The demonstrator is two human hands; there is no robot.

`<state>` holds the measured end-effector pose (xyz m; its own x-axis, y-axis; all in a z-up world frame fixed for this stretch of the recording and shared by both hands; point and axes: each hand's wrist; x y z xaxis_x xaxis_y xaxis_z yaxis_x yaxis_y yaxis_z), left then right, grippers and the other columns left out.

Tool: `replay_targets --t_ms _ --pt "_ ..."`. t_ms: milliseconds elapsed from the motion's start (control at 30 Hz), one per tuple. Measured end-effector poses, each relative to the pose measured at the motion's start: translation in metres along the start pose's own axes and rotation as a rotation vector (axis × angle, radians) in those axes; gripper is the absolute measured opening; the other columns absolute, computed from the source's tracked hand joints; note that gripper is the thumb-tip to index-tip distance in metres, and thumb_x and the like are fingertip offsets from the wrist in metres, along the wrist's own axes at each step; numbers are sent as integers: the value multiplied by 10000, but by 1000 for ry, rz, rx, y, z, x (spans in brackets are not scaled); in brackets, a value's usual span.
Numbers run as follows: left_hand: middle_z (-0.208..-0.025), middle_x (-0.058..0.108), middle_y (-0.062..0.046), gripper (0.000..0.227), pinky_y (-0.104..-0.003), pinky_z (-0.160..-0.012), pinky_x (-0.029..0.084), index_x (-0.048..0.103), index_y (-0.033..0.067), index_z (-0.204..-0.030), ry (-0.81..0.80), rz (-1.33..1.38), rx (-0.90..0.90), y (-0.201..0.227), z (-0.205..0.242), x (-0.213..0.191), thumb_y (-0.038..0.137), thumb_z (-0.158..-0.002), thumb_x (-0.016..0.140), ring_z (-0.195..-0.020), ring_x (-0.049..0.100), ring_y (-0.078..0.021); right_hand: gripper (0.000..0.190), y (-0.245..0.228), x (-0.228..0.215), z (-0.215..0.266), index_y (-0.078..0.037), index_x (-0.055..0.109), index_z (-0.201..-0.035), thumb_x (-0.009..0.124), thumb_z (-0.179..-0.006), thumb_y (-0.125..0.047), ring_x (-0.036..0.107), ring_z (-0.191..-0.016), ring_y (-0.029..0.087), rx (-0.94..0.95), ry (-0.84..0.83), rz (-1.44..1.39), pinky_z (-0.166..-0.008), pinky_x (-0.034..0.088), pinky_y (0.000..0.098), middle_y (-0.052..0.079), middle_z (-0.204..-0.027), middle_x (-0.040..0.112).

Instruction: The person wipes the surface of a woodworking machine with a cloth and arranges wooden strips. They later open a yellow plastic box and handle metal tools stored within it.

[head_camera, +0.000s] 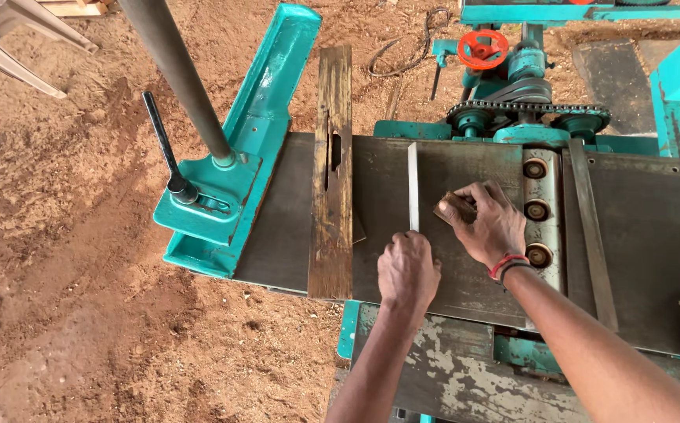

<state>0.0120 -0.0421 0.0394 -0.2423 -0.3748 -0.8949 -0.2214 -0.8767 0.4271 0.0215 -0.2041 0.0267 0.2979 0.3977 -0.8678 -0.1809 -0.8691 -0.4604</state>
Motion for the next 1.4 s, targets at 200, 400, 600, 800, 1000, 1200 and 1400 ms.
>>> replay_targets --t_ms 200,400,600,800,1000,1200,1400 --pt "-806 749 -194 142 -386 -565 610 706 -26 -889 -60 488 -152 -31 -2 -8 91 -950 652 -613 738 -254 444 10 8 1 -169 659 -1013 691 -906 -599 709 -865 278 -22 42 -27 -673 566 458 36 -1061 673" --pt "-1106 668 -228 327 -417 -797 609 663 -38 -1191 253 237 53 -44 0 1 98 -896 704 -959 684 -316 474 15 11 3 -154 616 -1116 705 -923 -578 725 -809 293 -3 96 -100 -665 566 445 55 -940 742" --pt "-1323 610 -220 384 -479 -1037 489 617 -29 -1318 308 241 257 -45 27 5 151 -981 659 -1250 550 -386 350 -8 -3 8 -233 738 -1076 752 -853 -502 755 -754 189 6 16 -252 -610 576 383 -21 -941 793" --pt "-1456 557 -204 390 -477 -1148 423 630 -39 -1347 336 331 347 -52 39 8 139 -1000 621 -1402 456 -420 411 -39 -3 2 -212 788 -1041 856 -725 -466 746 -868 187 -68 -100 -215 -715 582 354 -13 -983 774" --pt "-1487 544 -177 385 -509 -1149 397 634 -65 -1338 294 319 371 -57 33 13 172 -1034 629 -1438 431 -427 344 -26 16 -7 -240 794 -975 828 -731 -481 734 -870 215 -156 -111 -112 -710 568 382 -17 -978 752" --pt "-1499 567 -132 375 -522 -1148 368 656 -49 -1333 270 293 356 -60 34 17 177 -1034 634 -1455 442 -394 335 -11 45 -126 -213 763 -1032 813 -881 -508 692 -920 197 -145 -153 -60 -784 528 398 20 -1018 744" --pt "-1505 559 -154 354 -542 -1146 353 673 -43 -1296 296 262 389 -62 27 16 159 -1006 652 -1453 446 -403 309 -25 31 -42 -221 821 -887 836 -722 -481 669 -748 155 -279 -210 -11 -654 547 355 50 -791 699"
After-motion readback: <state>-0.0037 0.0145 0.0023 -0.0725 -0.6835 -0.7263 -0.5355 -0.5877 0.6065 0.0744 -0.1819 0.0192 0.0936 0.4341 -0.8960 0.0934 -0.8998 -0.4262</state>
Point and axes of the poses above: each hand's wrist, its own z-axis away from the middle knuckle, its own x-axis out of the palm, y = z × x
